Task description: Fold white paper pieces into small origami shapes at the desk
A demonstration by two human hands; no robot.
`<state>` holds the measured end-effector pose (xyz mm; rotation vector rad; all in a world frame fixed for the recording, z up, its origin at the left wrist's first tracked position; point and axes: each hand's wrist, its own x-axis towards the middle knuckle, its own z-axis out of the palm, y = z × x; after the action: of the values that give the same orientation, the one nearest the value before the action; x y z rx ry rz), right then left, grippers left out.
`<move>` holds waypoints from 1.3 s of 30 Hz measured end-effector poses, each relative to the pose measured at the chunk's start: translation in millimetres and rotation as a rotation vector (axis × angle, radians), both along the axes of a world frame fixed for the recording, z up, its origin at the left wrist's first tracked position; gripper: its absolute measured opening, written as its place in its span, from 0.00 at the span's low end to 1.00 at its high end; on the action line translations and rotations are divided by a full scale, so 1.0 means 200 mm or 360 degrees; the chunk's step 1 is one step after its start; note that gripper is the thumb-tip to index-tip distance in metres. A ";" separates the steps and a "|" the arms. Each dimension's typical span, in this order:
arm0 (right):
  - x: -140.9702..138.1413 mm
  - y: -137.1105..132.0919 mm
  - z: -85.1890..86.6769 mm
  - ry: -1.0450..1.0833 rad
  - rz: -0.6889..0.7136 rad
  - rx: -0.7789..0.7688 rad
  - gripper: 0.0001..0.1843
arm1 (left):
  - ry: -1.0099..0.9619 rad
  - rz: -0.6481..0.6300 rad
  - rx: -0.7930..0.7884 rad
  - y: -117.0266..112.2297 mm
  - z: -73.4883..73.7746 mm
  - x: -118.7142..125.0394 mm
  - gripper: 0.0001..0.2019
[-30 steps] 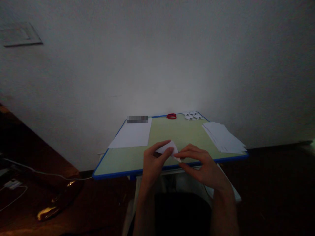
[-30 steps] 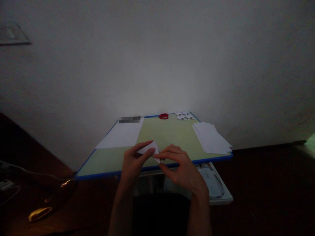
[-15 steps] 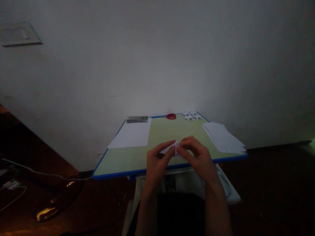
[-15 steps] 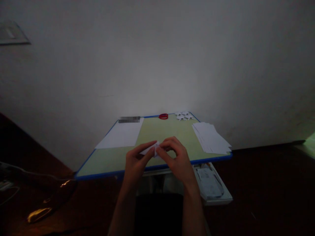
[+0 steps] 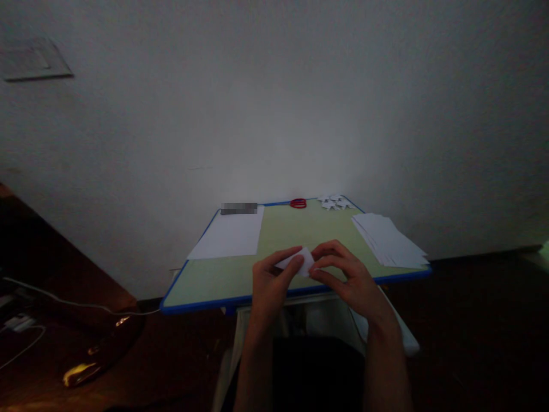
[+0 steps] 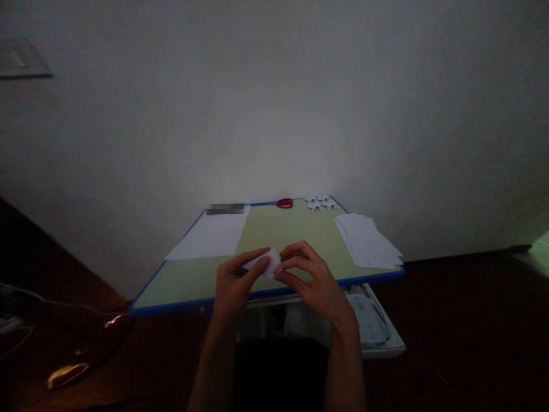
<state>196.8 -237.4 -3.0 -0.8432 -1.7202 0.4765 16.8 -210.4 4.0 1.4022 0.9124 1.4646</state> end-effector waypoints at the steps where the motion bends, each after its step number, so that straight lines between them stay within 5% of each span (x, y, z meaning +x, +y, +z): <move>1: -0.01 0.01 0.00 0.0030 -0.0012 -0.0013 0.03 | 0.0022 -0.0006 0.0007 0.00 0.00 0.00 0.10; 10: -0.11 0.04 -0.02 0.0614 -0.0103 -0.0206 0.09 | -0.0143 -0.0018 0.0079 -0.02 0.01 0.01 0.10; 18: -0.12 0.05 0.00 0.0382 -0.0231 0.0160 0.14 | -0.0214 -0.0041 0.0118 -0.02 -0.01 0.02 0.10; 31: -0.12 0.03 0.00 0.0351 -0.0130 0.0148 0.13 | -0.0239 0.0130 0.0086 0.00 -0.03 0.01 0.11; 39: -0.02 0.01 -0.03 0.0054 0.0121 0.0060 0.06 | 0.0164 -0.0049 -0.0015 0.00 -0.01 -0.07 0.10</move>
<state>193.2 -235.2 -9.2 -0.7411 -1.7295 0.5047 3.1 -210.0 2.9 1.4899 0.9567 1.3739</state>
